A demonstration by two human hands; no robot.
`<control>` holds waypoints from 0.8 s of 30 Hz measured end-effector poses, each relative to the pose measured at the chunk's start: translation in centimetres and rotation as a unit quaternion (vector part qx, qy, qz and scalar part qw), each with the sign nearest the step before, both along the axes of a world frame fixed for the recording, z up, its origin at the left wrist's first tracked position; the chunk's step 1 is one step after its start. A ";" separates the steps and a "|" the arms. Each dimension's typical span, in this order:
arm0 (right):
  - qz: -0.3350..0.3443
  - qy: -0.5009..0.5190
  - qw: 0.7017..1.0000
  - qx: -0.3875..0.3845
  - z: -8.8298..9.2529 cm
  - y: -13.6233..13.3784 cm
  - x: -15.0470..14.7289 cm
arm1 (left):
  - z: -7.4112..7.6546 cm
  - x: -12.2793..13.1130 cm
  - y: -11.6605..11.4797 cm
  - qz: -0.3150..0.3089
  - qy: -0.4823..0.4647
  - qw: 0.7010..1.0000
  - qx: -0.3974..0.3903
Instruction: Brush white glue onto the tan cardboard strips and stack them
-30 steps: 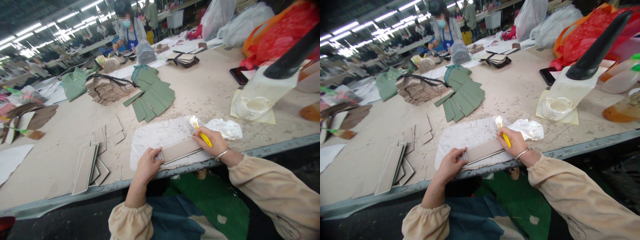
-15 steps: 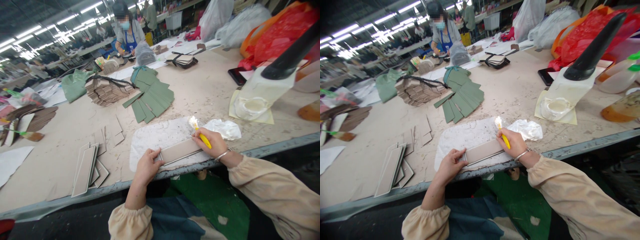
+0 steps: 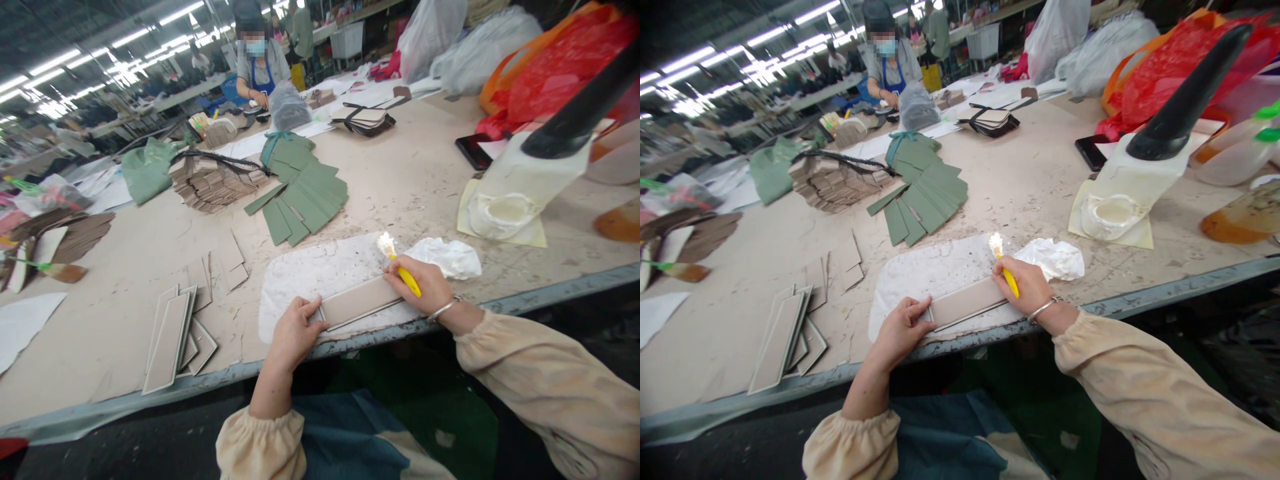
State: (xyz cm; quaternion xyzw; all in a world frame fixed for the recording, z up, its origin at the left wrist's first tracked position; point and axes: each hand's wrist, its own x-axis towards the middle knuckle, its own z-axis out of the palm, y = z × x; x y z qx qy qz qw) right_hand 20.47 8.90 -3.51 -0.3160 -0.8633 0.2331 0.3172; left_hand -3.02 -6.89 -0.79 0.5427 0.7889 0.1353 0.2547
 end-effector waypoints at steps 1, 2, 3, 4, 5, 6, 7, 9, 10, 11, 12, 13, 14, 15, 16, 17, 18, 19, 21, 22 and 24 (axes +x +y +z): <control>0.000 -0.002 1.000 0.000 0.0 0.0 0.0 | 0.0 0.0 0.0 -0.001 0.001 1.000 0.000; 0.000 -0.003 1.000 0.000 0.1 0.0 0.0 | -0.1 0.0 -0.1 -0.002 0.001 1.000 0.000; 0.000 -0.005 1.000 -0.001 0.1 0.0 0.0 | -0.1 -0.1 -0.1 -0.004 0.001 1.000 0.001; 0.000 -0.007 1.000 -0.001 0.1 0.0 0.0 | -0.1 -0.1 -0.1 -0.006 0.001 1.000 0.001; 0.002 -0.008 1.000 -0.001 0.1 0.0 0.1 | -0.1 -0.1 -0.1 -0.007 0.000 1.000 0.002; 0.003 -0.009 1.000 0.001 0.1 0.0 0.1 | -0.1 -0.1 -0.1 -0.008 0.000 1.000 0.002; 0.004 -0.010 1.000 0.002 0.1 0.0 0.1 | 0.0 -0.1 -0.1 -0.009 -0.001 1.000 0.001; 0.004 -0.010 1.000 0.005 0.1 0.0 0.1 | 0.0 0.0 -0.1 -0.009 -0.002 1.000 -0.001; 0.003 -0.011 1.000 0.006 0.1 0.0 0.0 | 0.1 0.0 -0.1 -0.008 -0.003 1.000 -0.001; 0.002 -0.012 1.000 0.006 0.1 0.0 0.0 | 0.1 0.0 -0.1 -0.008 -0.004 1.000 -0.001; 0.000 -0.013 1.000 0.006 0.1 0.1 0.0 | 0.2 0.1 -0.1 -0.008 -0.005 1.000 -0.002; -0.001 -0.014 1.000 0.007 0.1 0.1 0.0 | 0.2 0.1 0.0 -0.007 -0.006 1.000 -0.002; -0.001 -0.013 1.000 0.008 0.1 0.1 -0.1 | 0.2 0.1 0.0 -0.006 -0.005 1.000 -0.003; -0.002 -0.012 1.000 0.009 0.2 0.1 -0.1 | 0.3 0.1 0.0 -0.005 -0.004 1.000 -0.005; -0.002 -0.010 1.000 0.009 0.2 0.1 -0.1 | 0.3 0.1 0.0 -0.004 -0.003 1.000 -0.007; -0.002 -0.008 1.000 0.009 0.2 0.1 -0.1 | 0.3 0.1 0.0 -0.004 -0.001 1.000 -0.009; -0.002 -0.007 1.000 0.007 0.2 0.1 -0.1 | 0.4 0.1 -0.1 -0.005 0.001 1.000 -0.010; -0.003 -0.006 1.000 0.006 0.2 0.0 -0.1 | 0.4 0.1 -0.1 -0.007 0.003 1.000 -0.010; -0.005 -0.008 1.000 0.005 0.2 0.0 -0.1 | 0.5 0.1 -0.1 -0.011 0.005 1.000 -0.013; -0.006 -0.011 1.000 0.005 0.1 0.0 -0.1 | 0.5 0.1 -0.1 -0.013 0.006 1.000 -0.014; -0.007 -0.016 1.000 0.006 0.1 0.1 -0.1 | 0.6 0.2 -0.1 -0.017 0.008 1.000 -0.018</control>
